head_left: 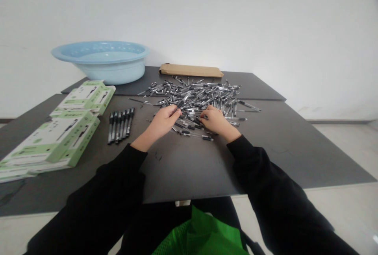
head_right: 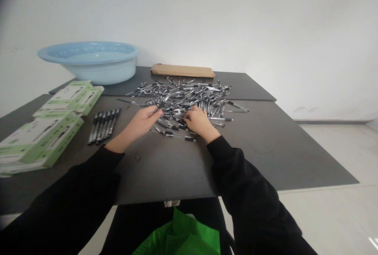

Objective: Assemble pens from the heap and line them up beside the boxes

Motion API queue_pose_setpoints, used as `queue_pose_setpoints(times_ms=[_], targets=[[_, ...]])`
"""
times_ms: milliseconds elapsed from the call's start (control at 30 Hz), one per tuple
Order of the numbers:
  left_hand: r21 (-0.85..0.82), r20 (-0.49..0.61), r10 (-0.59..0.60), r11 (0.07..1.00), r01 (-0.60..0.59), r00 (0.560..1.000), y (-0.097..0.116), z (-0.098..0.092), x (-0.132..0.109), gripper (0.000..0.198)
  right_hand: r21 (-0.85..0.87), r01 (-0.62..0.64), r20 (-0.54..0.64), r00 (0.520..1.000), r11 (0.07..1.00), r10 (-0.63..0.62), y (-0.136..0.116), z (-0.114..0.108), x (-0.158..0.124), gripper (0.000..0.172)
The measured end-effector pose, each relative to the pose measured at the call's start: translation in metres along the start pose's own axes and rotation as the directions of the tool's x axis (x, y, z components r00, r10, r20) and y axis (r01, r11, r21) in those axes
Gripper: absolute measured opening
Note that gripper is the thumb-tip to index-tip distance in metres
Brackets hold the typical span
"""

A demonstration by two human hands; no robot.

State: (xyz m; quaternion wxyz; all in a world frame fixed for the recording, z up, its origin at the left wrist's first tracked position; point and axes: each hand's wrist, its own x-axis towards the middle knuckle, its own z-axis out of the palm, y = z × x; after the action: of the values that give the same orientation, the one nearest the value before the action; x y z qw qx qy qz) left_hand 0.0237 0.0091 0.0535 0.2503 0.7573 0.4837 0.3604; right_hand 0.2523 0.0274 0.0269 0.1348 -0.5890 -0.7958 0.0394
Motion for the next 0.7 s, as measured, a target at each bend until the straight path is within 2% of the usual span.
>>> queue_pose_setpoints(times_ms=[300,467,700], targets=[[-0.033,0.012,-0.027,0.999,0.028,1.0,0.0009,-0.0001,-0.0001,0.033,-0.04,0.028,0.049,0.998,0.999,-0.026,-0.0037,-0.0011,-0.0023,0.021],[-0.047,0.018,-0.011,0.999,0.012,1.0,0.0014,-0.0005,-0.0008,0.031,-0.086,0.092,0.015,0.996,0.992,-0.091,-0.0064,-0.0041,-0.0039,0.025],[-0.034,0.002,-0.006,0.999,0.006,1.0,0.0003,-0.0001,-0.0004,0.033,-0.024,0.047,-0.051,0.998,0.999,-0.048,0.0032,-0.0049,-0.0003,0.024]])
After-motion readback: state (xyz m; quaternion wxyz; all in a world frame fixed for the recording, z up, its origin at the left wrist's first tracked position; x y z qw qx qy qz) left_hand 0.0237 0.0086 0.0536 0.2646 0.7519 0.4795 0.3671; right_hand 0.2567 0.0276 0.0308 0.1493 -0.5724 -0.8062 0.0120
